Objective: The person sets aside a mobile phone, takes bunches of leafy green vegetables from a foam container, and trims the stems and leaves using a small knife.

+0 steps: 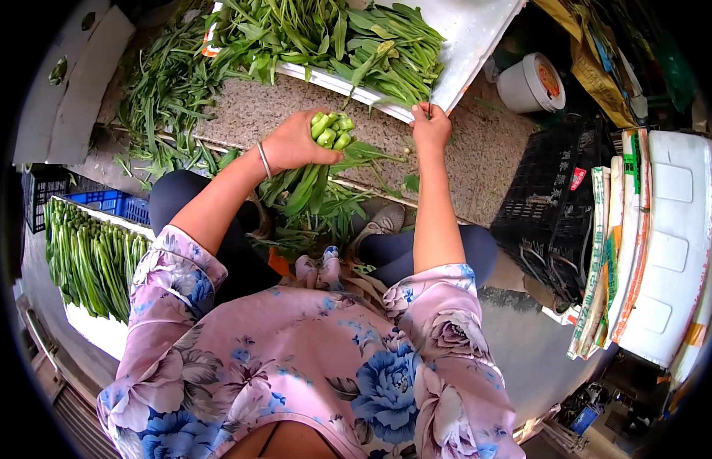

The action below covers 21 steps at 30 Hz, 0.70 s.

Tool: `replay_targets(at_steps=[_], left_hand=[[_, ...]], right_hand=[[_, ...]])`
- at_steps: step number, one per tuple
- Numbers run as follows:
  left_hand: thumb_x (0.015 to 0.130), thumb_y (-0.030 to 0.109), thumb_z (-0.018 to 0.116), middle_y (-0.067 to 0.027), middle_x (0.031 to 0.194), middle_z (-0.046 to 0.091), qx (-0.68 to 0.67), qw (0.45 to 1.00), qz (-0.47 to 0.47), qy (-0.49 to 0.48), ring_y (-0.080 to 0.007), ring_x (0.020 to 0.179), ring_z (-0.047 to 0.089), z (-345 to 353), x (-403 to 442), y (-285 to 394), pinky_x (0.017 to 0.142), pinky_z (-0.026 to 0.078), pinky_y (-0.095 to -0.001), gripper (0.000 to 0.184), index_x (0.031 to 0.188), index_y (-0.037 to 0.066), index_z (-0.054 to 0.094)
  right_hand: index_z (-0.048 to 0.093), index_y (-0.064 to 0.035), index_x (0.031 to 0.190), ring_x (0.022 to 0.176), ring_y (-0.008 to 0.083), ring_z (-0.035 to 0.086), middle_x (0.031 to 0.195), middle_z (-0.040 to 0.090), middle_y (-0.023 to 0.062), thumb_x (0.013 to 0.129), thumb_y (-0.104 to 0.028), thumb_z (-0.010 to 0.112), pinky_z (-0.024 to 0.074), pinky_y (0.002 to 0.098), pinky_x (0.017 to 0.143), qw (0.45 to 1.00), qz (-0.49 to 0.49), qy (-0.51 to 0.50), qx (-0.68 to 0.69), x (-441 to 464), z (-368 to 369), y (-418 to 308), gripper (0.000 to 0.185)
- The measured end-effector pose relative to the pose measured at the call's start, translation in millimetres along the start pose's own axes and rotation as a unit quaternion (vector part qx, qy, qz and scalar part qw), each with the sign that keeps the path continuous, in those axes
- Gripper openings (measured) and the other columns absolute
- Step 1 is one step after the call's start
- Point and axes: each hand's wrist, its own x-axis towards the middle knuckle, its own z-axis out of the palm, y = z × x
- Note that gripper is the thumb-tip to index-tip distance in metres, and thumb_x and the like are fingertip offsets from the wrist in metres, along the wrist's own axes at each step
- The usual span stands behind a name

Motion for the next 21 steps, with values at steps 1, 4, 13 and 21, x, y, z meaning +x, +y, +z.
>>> replay_targets(at_steps=[1, 4, 13, 21], left_hand=[[0.059, 0.015, 0.075, -0.0088, 0.091, 0.061, 0.064, 0.998, 0.020, 0.023, -0.0171, 0.082, 0.058, -0.6, -4.9, 8.6, 0.079, 0.046, -0.0278, 0.059, 0.110, 0.001, 0.050], [0.057, 0.015, 0.073, -0.0135, 0.100, 0.059, 0.108, 0.992, 0.057, 0.020, -0.0247, 0.088, 0.059, 5.7, -3.3, 7.9, 0.081, 0.047, -0.0316, 0.056, 0.107, 0.003, 0.050], [0.054, 0.018, 0.076, -0.0107, 0.100, 0.057, 0.136, 0.977, 0.167, 0.005, -0.0232, 0.087, 0.057, 13.1, -4.2, 1.8, 0.079, 0.047, -0.0326, 0.056, 0.103, 0.002, 0.052], [0.058, 0.014, 0.076, -0.0009, 0.082, 0.058, -0.089, 0.988, 0.083, -0.091, -0.0089, 0.074, 0.053, 8.7, -4.8, 3.7, 0.071, 0.046, -0.0245, 0.045, 0.096, 0.003, 0.054]], right_hand=[[0.059, 0.0024, 0.097, 0.058, 0.0090, 0.053, 0.081, 0.063, 0.0054, 0.081, -0.013, 0.063, 0.0435, 0.0215, 0.054, 0.989, 0.017, -0.036, 0.145, -9.3, -1.7, -11.4, 0.022], [0.061, 0.0028, 0.094, 0.058, 0.0075, 0.052, 0.077, 0.062, 0.0033, 0.080, -0.011, 0.064, 0.0423, 0.0208, 0.053, 0.977, 0.026, -0.114, 0.179, -57.6, -10.4, -47.6, 0.020], [0.061, 0.0001, 0.101, 0.055, 0.0048, 0.045, 0.072, 0.057, -0.0003, 0.087, -0.023, 0.058, 0.0341, 0.0187, 0.046, 0.936, 0.018, -0.245, 0.251, -100.0, -7.3, -55.9, 0.027], [0.053, -0.0026, 0.120, 0.057, 0.0061, 0.040, 0.073, 0.051, -0.0001, 0.091, -0.029, 0.051, 0.0293, 0.0184, 0.048, 0.916, -0.014, -0.266, 0.299, -118.9, -12.6, -62.2, 0.039]])
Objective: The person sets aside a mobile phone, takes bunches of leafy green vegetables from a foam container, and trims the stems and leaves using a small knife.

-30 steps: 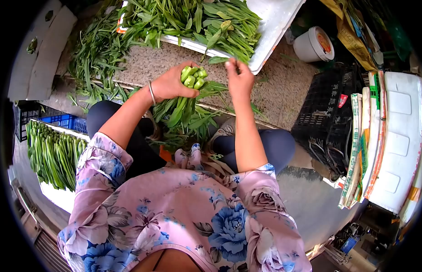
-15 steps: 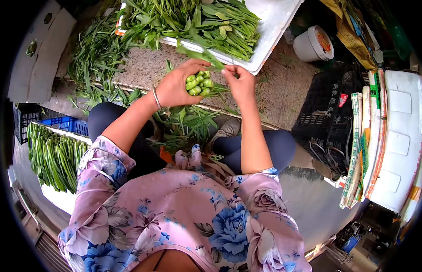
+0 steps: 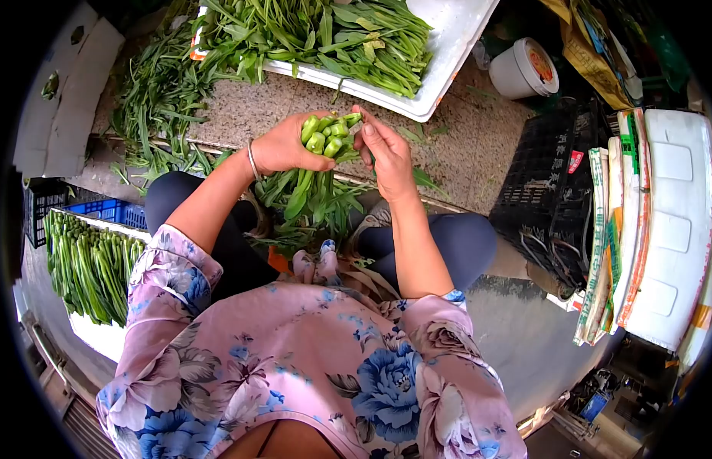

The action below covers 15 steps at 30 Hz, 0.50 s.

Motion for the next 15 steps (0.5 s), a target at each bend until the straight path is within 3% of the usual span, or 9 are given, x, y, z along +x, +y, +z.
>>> replay_targets(at_steps=[5, 8, 11, 15], left_hand=[[0.057, 0.013, 0.076, -0.0004, 0.079, 0.059, -0.046, 0.999, -0.005, 0.003, -0.0086, 0.072, 0.053, -0.6, 0.0, -0.7, 0.069, 0.045, -0.0241, 0.040, 0.091, 0.004, 0.055], [0.059, 0.011, 0.077, 0.0002, 0.083, 0.057, -0.027, 0.999, -0.021, -0.012, -0.0082, 0.076, 0.052, -2.4, -0.6, 1.6, 0.072, 0.046, -0.0232, 0.050, 0.101, 0.004, 0.053], [0.059, 0.013, 0.077, -0.0005, 0.082, 0.057, 0.052, 0.998, -0.011, -0.013, -0.0088, 0.074, 0.052, -3.7, -2.0, 5.3, 0.072, 0.045, -0.0240, 0.047, 0.098, 0.004, 0.053], [0.059, 0.015, 0.076, -0.0008, 0.081, 0.057, 0.039, 0.999, -0.011, -0.002, -0.0091, 0.073, 0.051, -3.0, -1.9, 5.7, 0.071, 0.044, -0.0246, 0.044, 0.095, 0.004, 0.054]], right_hand=[[0.053, -0.0031, 0.120, 0.055, 0.0050, 0.038, 0.068, 0.049, -0.0024, 0.090, -0.025, 0.053, 0.0285, 0.0182, 0.048, 1.000, 0.000, 0.007, -0.019, 0.1, 0.0, 1.4, 0.038], [0.053, -0.0037, 0.120, 0.053, 0.0040, 0.036, 0.064, 0.044, -0.0044, 0.090, -0.024, 0.053, 0.0268, 0.0180, 0.045, 1.000, -0.002, 0.009, -0.018, 1.7, -3.9, 4.2, 0.036], [0.054, -0.0044, 0.119, 0.051, 0.0034, 0.034, 0.062, 0.040, -0.0055, 0.091, -0.023, 0.052, 0.0257, 0.0180, 0.044, 0.992, 0.065, -0.016, 0.104, 0.3, -8.1, 4.8, 0.034], [0.056, -0.0046, 0.116, 0.049, 0.0031, 0.034, 0.061, 0.040, -0.0061, 0.090, -0.023, 0.053, 0.0259, 0.0178, 0.042, 0.994, 0.067, 0.078, 0.027, 1.5, -10.0, 18.1, 0.032]])
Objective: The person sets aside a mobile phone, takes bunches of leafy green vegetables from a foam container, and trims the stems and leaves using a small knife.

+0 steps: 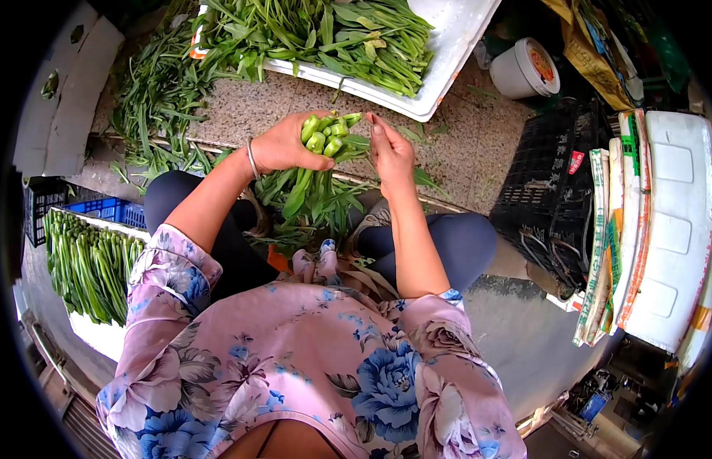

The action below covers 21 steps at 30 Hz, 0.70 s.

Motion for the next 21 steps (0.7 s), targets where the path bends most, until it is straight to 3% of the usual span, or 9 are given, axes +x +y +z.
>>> replay_targets(at_steps=[2, 5, 6, 9, 10, 12, 13, 16, 21], left_hand=[[0.059, 0.015, 0.076, -0.0007, 0.080, 0.057, -0.008, 1.000, -0.012, 0.004, -0.0091, 0.073, 0.051, -2.1, -0.2, -1.7, 0.071, 0.044, -0.0245, 0.044, 0.095, 0.004, 0.054], [0.059, 0.014, 0.076, -0.0009, 0.081, 0.057, 0.012, 1.000, -0.009, -0.019, -0.0094, 0.074, 0.052, 0.7, 2.2, -2.6, 0.071, 0.044, -0.0242, 0.045, 0.096, 0.003, 0.053], [0.059, 0.013, 0.076, -0.0008, 0.083, 0.057, 0.000, 1.000, -0.008, -0.018, -0.0094, 0.075, 0.052, 1.7, 1.9, -1.9, 0.072, 0.045, -0.0240, 0.047, 0.098, 0.003, 0.053], [0.059, 0.011, 0.076, -0.0006, 0.087, 0.058, -0.020, 1.000, -0.013, 0.007, -0.0093, 0.077, 0.053, 0.7, 1.1, -5.8, 0.074, 0.045, -0.0238, 0.051, 0.104, 0.002, 0.053], [0.059, 0.011, 0.076, -0.0005, 0.089, 0.058, -0.029, 0.999, -0.014, 0.026, -0.0091, 0.078, 0.053, 2.0, 1.9, -9.5, 0.075, 0.045, -0.0238, 0.054, 0.106, 0.001, 0.052], [0.060, 0.009, 0.075, -0.0003, 0.090, 0.058, -0.027, 0.999, -0.019, 0.042, -0.0087, 0.079, 0.053, -0.7, 2.9, -16.9, 0.076, 0.045, -0.0236, 0.057, 0.111, 0.001, 0.051], [0.060, 0.009, 0.075, -0.0001, 0.089, 0.058, -0.039, 0.998, -0.027, 0.037, -0.0084, 0.079, 0.053, -2.2, 3.7, -18.2, 0.075, 0.045, -0.0235, 0.055, 0.110, 0.001, 0.052], [0.061, 0.007, 0.074, 0.0001, 0.088, 0.059, -0.036, 0.997, -0.041, 0.046, -0.0078, 0.078, 0.053, -2.1, 2.7, -15.2, 0.074, 0.046, -0.0231, 0.050, 0.106, 0.002, 0.053], [0.061, 0.009, 0.075, -0.0013, 0.089, 0.059, -0.081, 0.989, -0.062, 0.103, -0.0087, 0.078, 0.054, -7.1, 3.5, -20.8, 0.073, 0.046, -0.0242, 0.050, 0.105, 0.001, 0.053]], right_hand=[[0.057, -0.0045, 0.116, 0.049, 0.0032, 0.035, 0.061, 0.042, -0.0060, 0.089, -0.023, 0.055, 0.0265, 0.0177, 0.042, 0.999, -0.009, 0.023, -0.028, 1.7, 4.9, 1.9, 0.032], [0.063, -0.0031, 0.095, 0.051, 0.0039, 0.041, 0.064, 0.053, -0.0027, 0.084, -0.018, 0.063, 0.0307, 0.0178, 0.044, 1.000, -0.027, -0.016, -0.003, 3.3, 9.4, 6.3, 0.019], [0.063, -0.0031, 0.095, 0.051, 0.0039, 0.041, 0.064, 0.053, -0.0027, 0.084, -0.018, 0.063, 0.0307, 0.0178, 0.044, 0.999, -0.029, -0.015, -0.003, 7.6, 7.0, 7.6, 0.019], [0.062, 0.0015, 0.084, 0.060, 0.0071, 0.050, 0.067, 0.058, 0.0000, 0.083, -0.016, 0.062, 0.0403, 0.0224, 0.055, 0.963, -0.158, 0.079, -0.203, 20.6, 2.4, 5.7, 0.018], [0.062, 0.0015, 0.084, 0.060, 0.0071, 0.050, 0.067, 0.058, 0.0000, 0.083, -0.016, 0.062, 0.0403, 0.0224, 0.055, 0.963, -0.156, 0.078, -0.204, 19.4, 0.7, 4.0, 0.018], [0.061, 0.0025, 0.083, 0.063, 0.0065, 0.051, 0.069, 0.059, 0.0010, 0.083, -0.016, 0.062, 0.0414, 0.0232, 0.058, 0.897, -0.187, 0.083, -0.391, 16.1, -0.4, -5.1, 0.018], [0.061, 0.0021, 0.082, 0.062, 0.0051, 0.049, 0.067, 0.058, 0.0007, 0.083, -0.016, 0.062, 0.0406, 0.0231, 0.057, 0.927, -0.138, 0.047, -0.346, 17.1, 1.4, -4.3, 0.018], [0.061, 0.0020, 0.083, 0.058, 0.0053, 0.048, 0.066, 0.057, 0.0000, 0.083, -0.015, 0.061, 0.0394, 0.0230, 0.053, 0.962, -0.116, -0.031, -0.246, 18.7, 12.3, -1.7, 0.017], [0.060, 0.0033, 0.086, 0.054, 0.0047, 0.047, 0.067, 0.057, -0.0005, 0.085, -0.013, 0.059, 0.0374, 0.0205, 0.047, 0.982, -0.066, -0.073, -0.164, 29.3, 26.0, 0.1, 0.017]])
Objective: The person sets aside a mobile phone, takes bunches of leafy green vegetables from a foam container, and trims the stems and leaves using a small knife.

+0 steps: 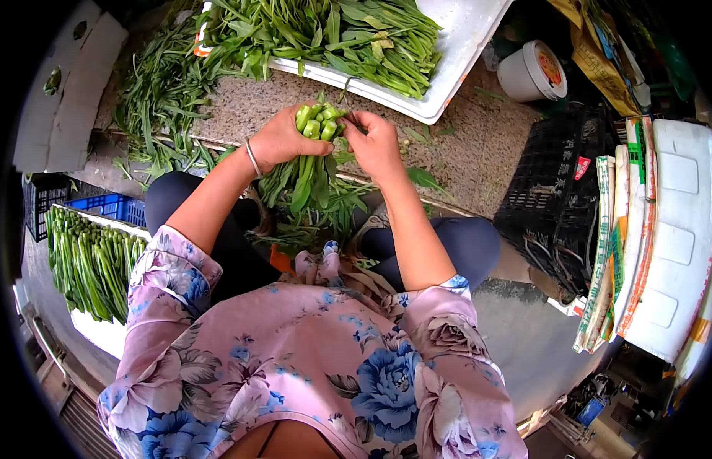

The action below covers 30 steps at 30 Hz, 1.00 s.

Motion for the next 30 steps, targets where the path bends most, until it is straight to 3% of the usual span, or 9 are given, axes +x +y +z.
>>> replay_targets(at_steps=[7, 10, 14, 16, 19, 23, 25, 27, 30], left_hand=[[0.055, 0.025, 0.077, -0.0107, 0.086, 0.061, 0.202, 0.972, 0.061, 0.102, -0.0183, 0.078, 0.059, -3.9, -2.6, 3.9, 0.073, 0.048, -0.0298, 0.055, 0.098, 0.000, 0.053], [0.062, 0.014, 0.075, -0.0046, 0.090, 0.058, -0.019, 0.998, 0.038, 0.049, -0.0114, 0.082, 0.055, -3.0, -4.9, 13.9, 0.076, 0.045, -0.0261, 0.051, 0.103, 0.001, 0.049], [0.062, 0.013, 0.076, -0.0033, 0.092, 0.057, -0.037, 0.998, 0.006, 0.049, -0.0123, 0.083, 0.055, -4.9, -1.0, 8.4, 0.077, 0.045, -0.0263, 0.054, 0.107, 0.002, 0.048], [0.062, 0.013, 0.076, -0.0032, 0.092, 0.057, -0.069, 0.995, 0.030, 0.068, -0.0121, 0.083, 0.055, 1.3, -0.2, 5.4, 0.077, 0.045, -0.0262, 0.053, 0.107, 0.001, 0.049], [0.061, 0.014, 0.077, -0.0032, 0.091, 0.058, -0.045, 0.995, 0.033, 0.080, -0.0117, 0.082, 0.055, 0.3, -1.1, 13.7, 0.077, 0.046, -0.0261, 0.052, 0.105, 0.001, 0.051], [0.057, 0.020, 0.078, -0.0076, 0.089, 0.062, 0.051, 0.995, 0.012, 0.081, -0.0162, 0.079, 0.058, 0.3, -0.2, 14.5, 0.076, 0.047, -0.0282, 0.054, 0.102, 0.000, 0.056], [0.056, 0.022, 0.078, -0.0082, 0.087, 0.063, 0.077, 0.993, 0.038, 0.077, -0.0169, 0.076, 0.059, 0.2, 1.8, 10.0, 0.075, 0.048, -0.0284, 0.054, 0.102, 0.002, 0.057], [0.060, 0.017, 0.076, -0.0060, 0.091, 0.061, 0.155, 0.984, 0.085, 0.026, -0.0119, 0.079, 0.057, 3.1, -1.3, 15.1, 0.077, 0.046, -0.0264, 0.054, 0.107, 0.000, 0.053], [0.059, 0.016, 0.073, -0.0113, 0.096, 0.062, 0.228, 0.959, 0.169, 0.022, -0.0211, 0.084, 0.061, 13.7, -7.3, 16.6, 0.080, 0.048, -0.0312, 0.065, 0.118, 0.007, 0.049]], right_hand=[[0.062, 0.0009, 0.090, 0.052, 0.0045, 0.047, 0.069, 0.058, 0.0006, 0.084, -0.014, 0.060, 0.0366, 0.0197, 0.047, 1.000, 0.001, 0.012, -0.028, 12.6, 7.8, 4.8, 0.016], [0.062, -0.0005, 0.094, 0.050, 0.0051, 0.047, 0.071, 0.061, 0.0025, 0.084, -0.015, 0.060, 0.0377, 0.0195, 0.046, 0.989, 0.099, -0.030, 0.102, 15.9, -0.4, -8.9, 0.018], [0.059, 0.0002, 0.107, 0.054, 0.0110, 0.057, 0.099, 0.063, 0.0093, 0.085, -0.017, 0.058, 0.0465, 0.0256, 0.051, 0.963, 0.008, 0.219, -0.158, 66.5, -42.6, 3.5, 0.028], [0.057, -0.0055, 0.113, 0.084, 0.0253, 0.062, 0.102, 0.061, 0.0143, 0.087, -0.016, 0.052, 0.0497, 0.0382, 0.071, 0.873, 0.048, 0.276, -0.399, 95.8, -72.6, 32.3, 0.028], [0.057, -0.0055, 0.113, 0.094, 0.0274, 0.058, 0.102, 0.061, 0.0147, 0.088, -0.016, 0.051, 0.0485, 0.0403, 0.075, 0.842, 0.199, 0.154, -0.476, 112.2, -82.9, 30.4, 0.028], [0.059, -0.0043, 0.109, 0.079, 0.0231, 0.061, 0.096, 0.063, 0.0125, 0.087, -0.016, 0.054, 0.0491, 0.0379, 0.069, 0.842, 0.177, 0.151, -0.487, 105.2, -84.4, 16.6, 0.026], [0.058, -0.0011, 0.106, 0.061, 0.0159, 0.057, 0.088, 0.063, 0.0098, 0.086, -0.017, 0.058, 0.0476, 0.0328, 0.061, 0.958, 0.104, 0.193, -0.185, 88.8, -82.6, 2.2, 0.026], [0.058, 0.0007, 0.101, 0.051, 0.0089, 0.049, 0.082, 0.061, 0.0076, 0.085, -0.018, 0.061, 0.0419, 0.0248, 0.050, 0.972, 0.074, 0.203, -0.092, 65.8, -76.5, -10.0, 0.025], [0.058, -0.0008, 0.097, 0.052, 0.0071, 0.049, 0.082, 0.061, 0.0078, 0.085, -0.018, 0.061, 0.0362, 0.0204, 0.043, 0.986, 0.074, 0.141, 0.046, 32.8, -69.3, -16.8, 0.021]])
